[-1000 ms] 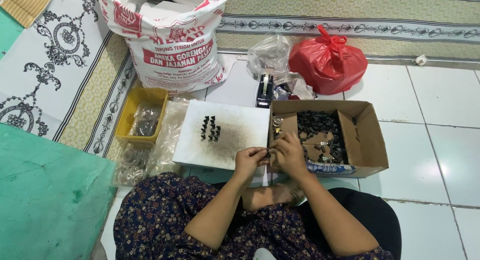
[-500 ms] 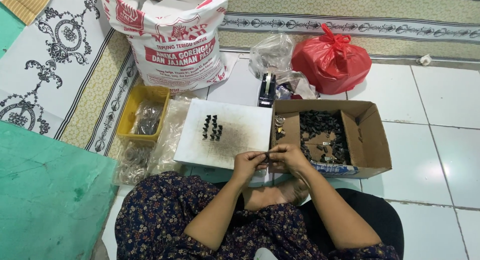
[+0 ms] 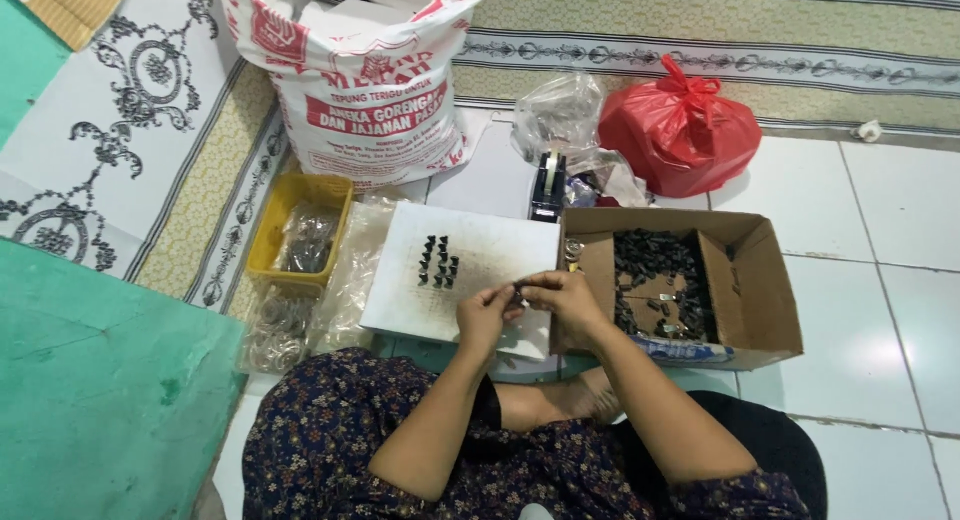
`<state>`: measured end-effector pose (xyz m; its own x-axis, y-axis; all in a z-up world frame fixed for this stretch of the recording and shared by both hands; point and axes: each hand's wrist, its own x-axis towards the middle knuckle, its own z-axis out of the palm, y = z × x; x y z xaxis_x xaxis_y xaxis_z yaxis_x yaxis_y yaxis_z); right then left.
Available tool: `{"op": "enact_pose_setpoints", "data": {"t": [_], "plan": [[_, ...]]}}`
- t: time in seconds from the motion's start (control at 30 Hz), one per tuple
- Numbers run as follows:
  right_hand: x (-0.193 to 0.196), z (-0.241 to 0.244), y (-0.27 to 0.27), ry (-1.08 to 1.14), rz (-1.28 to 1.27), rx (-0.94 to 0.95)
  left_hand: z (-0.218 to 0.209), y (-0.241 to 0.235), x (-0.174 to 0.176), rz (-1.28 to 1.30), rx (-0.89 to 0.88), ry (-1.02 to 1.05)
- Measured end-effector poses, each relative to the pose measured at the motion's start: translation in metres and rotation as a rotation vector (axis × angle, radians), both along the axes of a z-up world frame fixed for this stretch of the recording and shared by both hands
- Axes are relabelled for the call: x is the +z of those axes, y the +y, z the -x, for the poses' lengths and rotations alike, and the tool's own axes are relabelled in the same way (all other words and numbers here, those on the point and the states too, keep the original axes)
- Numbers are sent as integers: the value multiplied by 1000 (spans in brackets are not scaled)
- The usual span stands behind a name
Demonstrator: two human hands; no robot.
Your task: The person sits on the floor and repeatedly picks small dark metal pieces from a cardboard box, attaches them to a gold-colored component, and places the assembled unit onto a white board. The person continues this repetitive assembly process throughout the clip.
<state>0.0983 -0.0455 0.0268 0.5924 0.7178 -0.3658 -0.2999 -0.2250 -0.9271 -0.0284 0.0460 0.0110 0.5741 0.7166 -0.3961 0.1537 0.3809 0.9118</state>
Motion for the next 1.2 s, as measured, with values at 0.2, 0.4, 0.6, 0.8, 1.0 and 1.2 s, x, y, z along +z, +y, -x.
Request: {"op": "enact_pose_setpoints", "data": {"t": [0.2, 0.4, 0.6, 0.8, 1.0, 1.2], "plan": [[20, 8, 58, -255, -21, 109, 21, 71, 11, -816, -101, 248], [-30, 4, 116, -635, 84, 76, 40, 84, 41, -1230, -128, 308], [-23, 17, 135, -780, 190, 129, 37, 82, 33, -1213, -248, 389], [-25, 18, 136, -943, 174, 229, 29, 91, 0, -1349, -231, 475], [-50, -29, 96, -839, 25, 28, 27, 76, 26, -1452, -95, 372], [-29, -125, -31, -971, 249, -161, -6, 50, 18, -1546, -144, 90]]}}
